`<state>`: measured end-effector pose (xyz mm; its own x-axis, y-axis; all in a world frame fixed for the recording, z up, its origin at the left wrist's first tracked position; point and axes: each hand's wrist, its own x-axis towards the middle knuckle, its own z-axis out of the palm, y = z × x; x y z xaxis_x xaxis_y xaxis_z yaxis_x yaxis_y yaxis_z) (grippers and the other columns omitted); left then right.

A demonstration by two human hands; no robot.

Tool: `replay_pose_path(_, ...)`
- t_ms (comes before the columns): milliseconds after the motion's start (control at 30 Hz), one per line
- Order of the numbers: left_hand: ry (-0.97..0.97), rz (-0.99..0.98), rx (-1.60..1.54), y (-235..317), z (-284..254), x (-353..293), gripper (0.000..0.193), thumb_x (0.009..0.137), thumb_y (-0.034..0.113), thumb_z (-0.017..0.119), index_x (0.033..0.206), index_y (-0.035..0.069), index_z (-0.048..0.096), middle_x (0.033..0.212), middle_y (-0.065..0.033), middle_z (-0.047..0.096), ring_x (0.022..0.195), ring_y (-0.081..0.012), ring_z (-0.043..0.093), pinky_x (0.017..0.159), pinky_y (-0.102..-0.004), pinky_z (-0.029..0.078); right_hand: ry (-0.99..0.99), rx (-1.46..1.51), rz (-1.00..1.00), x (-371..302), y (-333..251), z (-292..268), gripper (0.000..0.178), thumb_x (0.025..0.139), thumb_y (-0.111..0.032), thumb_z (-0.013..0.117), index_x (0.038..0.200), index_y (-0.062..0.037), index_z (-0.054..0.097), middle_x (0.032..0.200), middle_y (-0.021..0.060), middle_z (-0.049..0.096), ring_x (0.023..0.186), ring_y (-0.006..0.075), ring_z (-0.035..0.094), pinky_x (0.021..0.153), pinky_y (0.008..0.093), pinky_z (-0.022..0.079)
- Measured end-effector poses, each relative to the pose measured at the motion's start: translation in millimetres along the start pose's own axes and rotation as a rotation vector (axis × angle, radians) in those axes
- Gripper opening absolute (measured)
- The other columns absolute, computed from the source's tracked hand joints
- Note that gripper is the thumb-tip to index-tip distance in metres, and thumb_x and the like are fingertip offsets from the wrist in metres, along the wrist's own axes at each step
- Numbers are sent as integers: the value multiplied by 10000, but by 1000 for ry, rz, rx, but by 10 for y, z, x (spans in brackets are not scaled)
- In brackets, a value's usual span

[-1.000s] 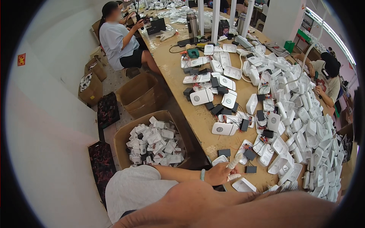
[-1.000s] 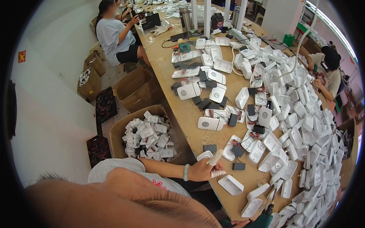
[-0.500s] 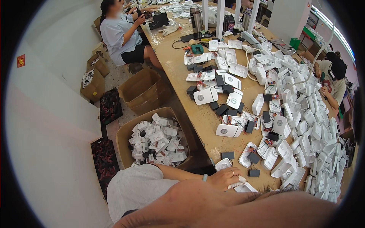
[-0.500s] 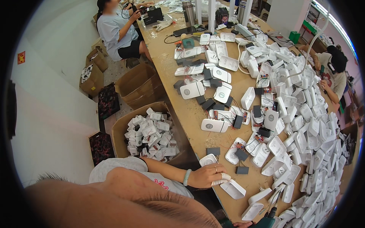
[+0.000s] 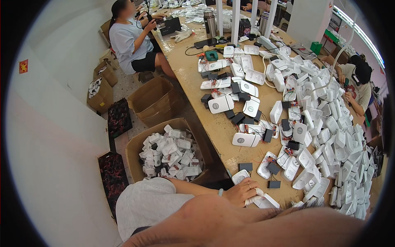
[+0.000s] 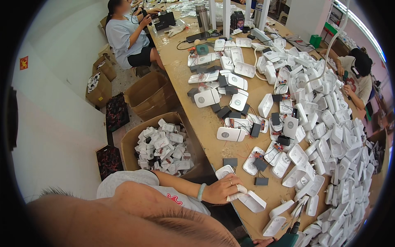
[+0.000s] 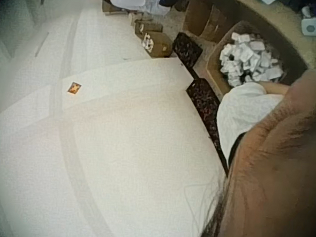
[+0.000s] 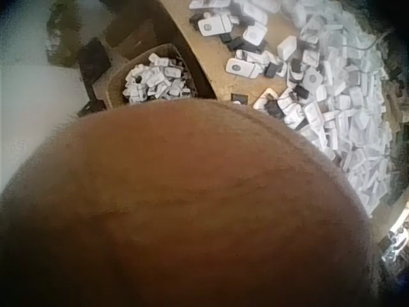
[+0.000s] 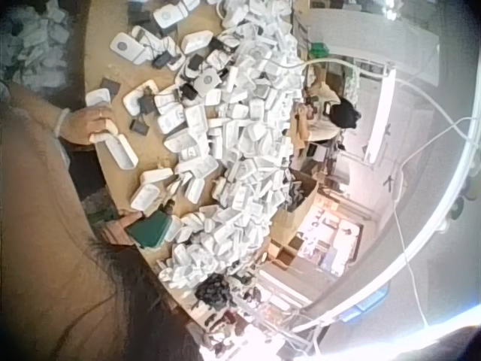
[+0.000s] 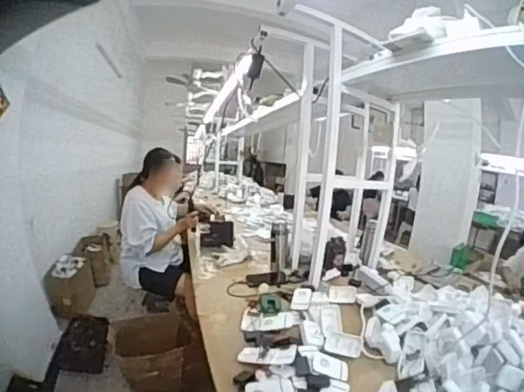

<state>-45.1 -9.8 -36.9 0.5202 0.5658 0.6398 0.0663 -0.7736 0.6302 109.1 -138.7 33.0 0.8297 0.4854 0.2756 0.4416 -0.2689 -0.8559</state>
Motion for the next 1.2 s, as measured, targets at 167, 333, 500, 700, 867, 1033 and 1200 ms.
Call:
replay_pose_path(167,-9,17,-28,72,42,-1,234,862,88,710,1069,10,634,1073,-127,581,1005,-311,588,910,-434,465,19,26,-7,-12,-32,-41,241,1000,-242,599,928,-17,644,706,69,619,578,198,554,548,292,442)
replay_pose_path(333,-104,98,-45,69,132,-60,250,819,90,703,1057,37,647,1119,-115,593,1026,-300,577,916,-430,465,45,55,-17,-21,-85,-123,232,997,-238,606,929,-20,647,712,71,622,578,199,555,549,293,445)
replay_pose_path(500,-328,229,232,74,190,-37,182,798,153,635,964,79,647,1159,-74,607,1094,-268,538,964,-413,429,82,85,-23,-44,-100,-220,223,994,-234,613,931,-23,649,718,73,626,577,200,556,550,294,447)
replay_pose_path(700,-324,207,421,123,278,68,181,788,155,604,948,76,634,1144,-82,611,1082,-260,540,935,-404,428,122,113,-14,-174,-60,-382,213,990,-230,622,932,-27,651,725,76,631,576,201,557,551,295,450)
replay_pose_path(867,-239,153,248,107,296,3,257,782,162,672,992,17,642,1128,-120,609,1032,-293,566,893,-418,459,161,78,25,-348,-16,-611,204,987,-226,629,934,-31,653,732,79,634,575,202,557,552,296,453)
replay_pose_path(1033,-145,141,174,96,162,113,156,838,157,668,893,18,623,905,-169,624,883,-354,615,809,-484,488,395,97,614,-824,330,-740,185,948,-118,687,815,-15,608,676,31,571,594,109,513,526,266,428)
replay_pose_path(1200,-171,25,249,218,9,333,197,822,93,752,1005,62,688,916,-133,620,837,-338,582,753,-449,462,286,232,276,-806,-29,-545,231,905,35,671,1122,18,593,723,34,591,551,86,524,495,240,422)
